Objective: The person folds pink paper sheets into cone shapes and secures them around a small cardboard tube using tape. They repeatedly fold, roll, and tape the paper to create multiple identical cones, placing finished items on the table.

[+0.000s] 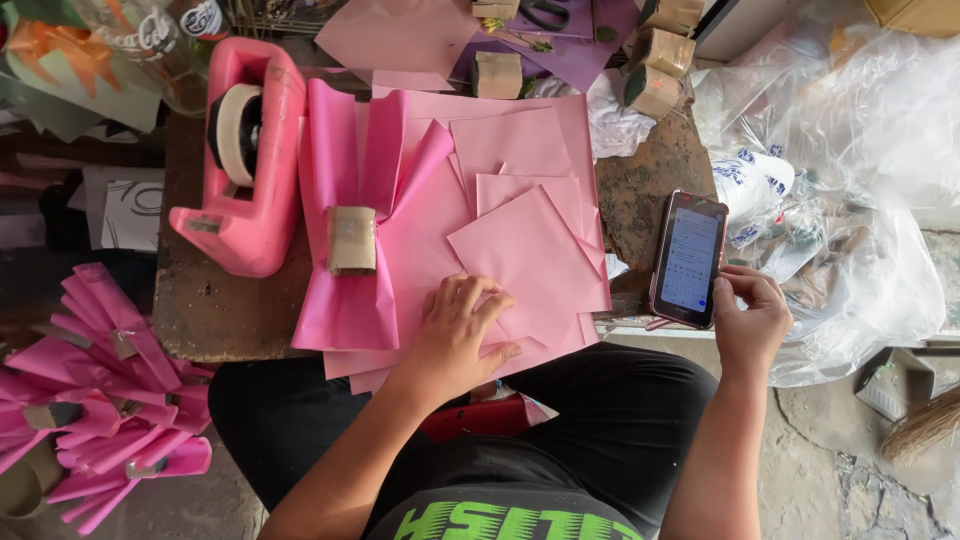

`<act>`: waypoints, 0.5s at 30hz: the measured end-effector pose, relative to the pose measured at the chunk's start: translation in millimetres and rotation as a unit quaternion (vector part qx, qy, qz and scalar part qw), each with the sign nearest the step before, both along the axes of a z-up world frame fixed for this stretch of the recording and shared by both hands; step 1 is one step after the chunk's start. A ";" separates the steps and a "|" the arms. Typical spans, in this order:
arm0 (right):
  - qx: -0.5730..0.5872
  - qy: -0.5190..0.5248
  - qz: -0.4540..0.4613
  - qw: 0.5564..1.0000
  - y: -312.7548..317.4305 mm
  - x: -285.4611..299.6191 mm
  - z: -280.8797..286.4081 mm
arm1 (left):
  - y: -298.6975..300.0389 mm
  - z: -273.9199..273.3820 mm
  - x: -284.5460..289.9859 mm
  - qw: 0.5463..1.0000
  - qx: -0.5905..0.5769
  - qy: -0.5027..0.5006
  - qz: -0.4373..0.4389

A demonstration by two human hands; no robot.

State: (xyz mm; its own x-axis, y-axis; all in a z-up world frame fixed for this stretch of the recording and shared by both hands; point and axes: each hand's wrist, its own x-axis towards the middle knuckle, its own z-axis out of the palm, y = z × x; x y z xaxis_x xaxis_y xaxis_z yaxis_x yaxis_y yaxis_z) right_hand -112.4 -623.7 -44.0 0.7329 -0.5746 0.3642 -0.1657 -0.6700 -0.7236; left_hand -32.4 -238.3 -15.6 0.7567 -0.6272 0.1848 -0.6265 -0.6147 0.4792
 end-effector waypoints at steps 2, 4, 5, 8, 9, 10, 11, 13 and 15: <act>-0.006 0.024 -0.017 1.000 8.3 3.9 6.9 | -0.2 3.0 3.9 1.000 0.007 0.015 -0.010; -0.015 0.048 -0.035 0.998 13.9 4.2 13.9 | -1.6 5.6 6.1 0.999 0.013 0.030 -0.021; -0.007 0.066 -0.038 0.997 15.9 5.2 17.2 | -2.0 7.3 7.6 0.999 0.022 0.023 -0.022; 0.004 0.057 -0.025 0.998 13.3 5.1 17.0 | -3.4 5.4 10.0 0.999 0.033 0.003 -0.020; 0.008 0.031 -0.007 0.999 11.3 3.9 14.6 | -3.4 3.1 9.5 0.999 0.035 -0.009 -0.014; 0.008 0.032 -0.008 0.999 8.8 3.3 12.9 | -3.6 3.6 9.4 0.999 0.035 -0.008 -0.015; 0.003 0.037 -0.004 0.999 6.4 3.1 11.0 | -3.6 4.1 9.6 0.999 0.040 -0.007 -0.016; -0.002 0.044 0.000 0.999 6.1 3.1 11.7 | -3.6 5.4 10.0 0.999 0.045 -0.005 -0.018; 0.019 0.040 0.010 0.999 10.4 4.0 17.2 | -3.3 7.5 10.3 0.998 0.054 -0.016 -0.018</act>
